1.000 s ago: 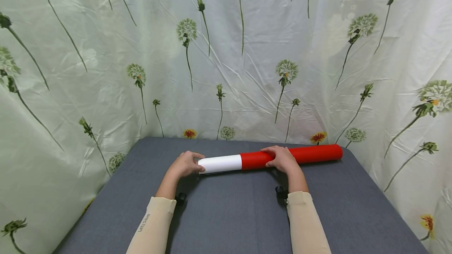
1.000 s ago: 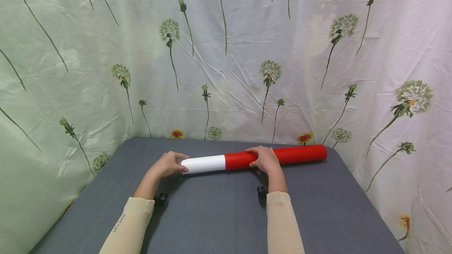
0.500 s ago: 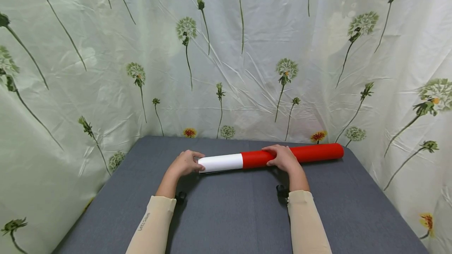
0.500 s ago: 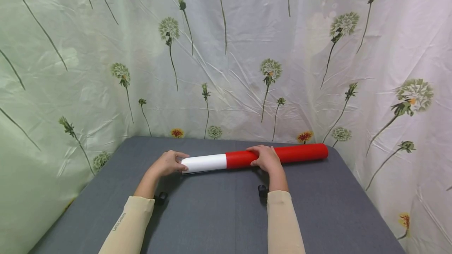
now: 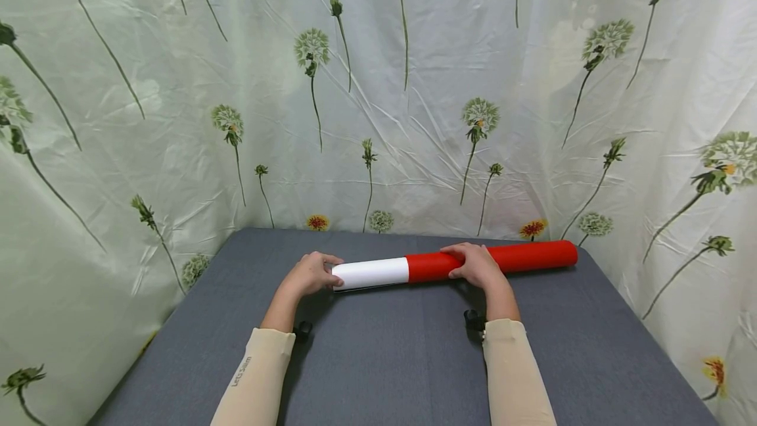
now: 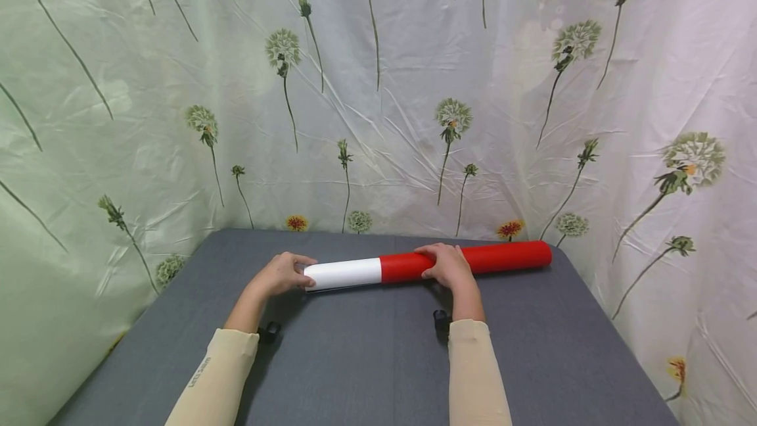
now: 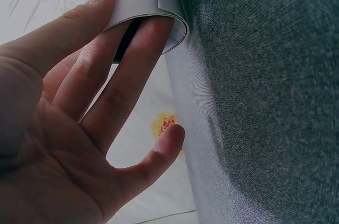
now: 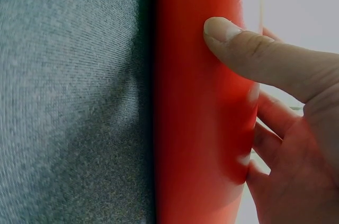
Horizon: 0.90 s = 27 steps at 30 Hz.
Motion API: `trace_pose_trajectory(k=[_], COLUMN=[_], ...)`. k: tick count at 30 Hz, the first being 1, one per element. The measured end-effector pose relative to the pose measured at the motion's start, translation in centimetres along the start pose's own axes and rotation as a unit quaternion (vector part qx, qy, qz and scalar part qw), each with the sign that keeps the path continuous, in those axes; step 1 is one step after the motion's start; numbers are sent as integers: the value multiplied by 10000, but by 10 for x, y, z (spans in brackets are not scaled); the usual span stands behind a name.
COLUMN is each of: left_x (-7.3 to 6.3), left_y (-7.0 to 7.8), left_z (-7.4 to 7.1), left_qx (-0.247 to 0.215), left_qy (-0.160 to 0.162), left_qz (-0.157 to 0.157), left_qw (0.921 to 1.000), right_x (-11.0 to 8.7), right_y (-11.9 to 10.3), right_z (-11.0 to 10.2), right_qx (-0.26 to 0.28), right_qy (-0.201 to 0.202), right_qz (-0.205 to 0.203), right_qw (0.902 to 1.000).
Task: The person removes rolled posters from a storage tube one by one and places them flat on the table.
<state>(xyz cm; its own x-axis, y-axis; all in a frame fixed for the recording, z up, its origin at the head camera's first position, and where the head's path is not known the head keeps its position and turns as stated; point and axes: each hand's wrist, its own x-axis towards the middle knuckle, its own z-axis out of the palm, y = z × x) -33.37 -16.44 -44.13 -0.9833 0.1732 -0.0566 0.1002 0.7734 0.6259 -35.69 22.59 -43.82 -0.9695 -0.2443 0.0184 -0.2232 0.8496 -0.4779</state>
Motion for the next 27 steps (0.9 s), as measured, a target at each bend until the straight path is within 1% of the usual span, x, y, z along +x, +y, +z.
trace_pose_trajectory(k=[8, 16, 22, 27], left_x=[1, 1, 2, 2], left_y=[-1, -2, -3, -5], left_z=[0, -1, -2, -2], left_qx=[20, 20, 18, 79], left_qy=[-11, 3, -31, 10], left_qz=[-2, -34, 7, 9], left_qw=[10000, 10000, 10000, 10000], right_x=[0, -1, -1, -2], right_y=[3, 5, 6, 7], right_z=[0, -2, -3, -2], right_qx=[23, 55, 35, -7], right_qy=[-17, -6, -17, 4], right_qz=[73, 47, 28, 22], right_qw=[10000, 10000, 10000, 10000])
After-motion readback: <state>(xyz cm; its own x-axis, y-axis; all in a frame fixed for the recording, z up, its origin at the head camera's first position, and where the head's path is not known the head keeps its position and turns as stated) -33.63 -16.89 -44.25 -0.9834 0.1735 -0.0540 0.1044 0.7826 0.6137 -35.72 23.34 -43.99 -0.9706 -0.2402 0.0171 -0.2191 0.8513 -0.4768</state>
